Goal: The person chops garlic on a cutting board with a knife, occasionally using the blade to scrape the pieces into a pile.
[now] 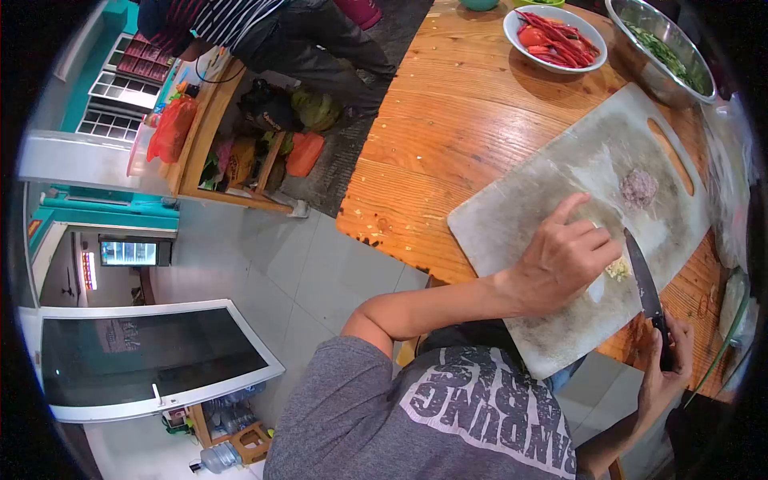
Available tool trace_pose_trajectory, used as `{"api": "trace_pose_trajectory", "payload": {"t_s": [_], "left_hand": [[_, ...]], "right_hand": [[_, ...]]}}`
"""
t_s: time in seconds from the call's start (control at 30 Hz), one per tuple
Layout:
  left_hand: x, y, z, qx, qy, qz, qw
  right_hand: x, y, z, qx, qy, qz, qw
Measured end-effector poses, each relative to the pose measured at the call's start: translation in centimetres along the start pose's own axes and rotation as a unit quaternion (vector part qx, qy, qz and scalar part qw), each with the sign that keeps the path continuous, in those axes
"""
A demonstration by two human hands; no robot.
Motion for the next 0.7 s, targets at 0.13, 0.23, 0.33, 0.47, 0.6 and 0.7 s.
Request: {"api": "trace_pose_trajectory", "payload": {"t_s": [0.13, 0.23, 0.33, 0.47, 0.6, 0.7], "left_hand": [[-0.48, -0.15, 0.03, 0.017, 0.035, -0.016, 0.999], [-0.60, -0.25, 0.04, 0.012, 0.040, -0.036, 0.998], [-0.66, -0.29, 0.24, -0.003, 0.026, -0.011, 1.000], [-0.50, -0.10, 0.45, -0.006, 0.026, -0.003, 1.000], [-0.64, -0.20, 0.38, -0.012, 0.041, 0.025, 0.999], [-0.77, -0.20, 0.39, 0.002, 0.048, -0.018, 0.999]], "right_hand": [[0.10, 0.15, -0.48, -0.009, -0.008, -0.009, 1.000], [0.45, -0.04, -0.10, -0.005, -0.033, -0.019, 0.999], [0.44, 0.14, -0.50, 0.008, -0.015, -0.014, 1.000], [0.62, 0.06, -0.38, 0.002, -0.002, -0.010, 1.000], [0.45, 0.04, -0.29, -0.027, -0.006, -0.019, 0.999], [0.38, -0.04, 0.02, -0.022, -0.007, -0.033, 0.999]]}}
Point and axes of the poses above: each hand's wrist, its own y-axis away from the middle knuckle, its own x-axis out of the palm, z = x × y, the point moved 8 cm from there along -y, towards the middle knuckle, and after that the axes turned 13 degrees about -x, right-handed, at the moved point
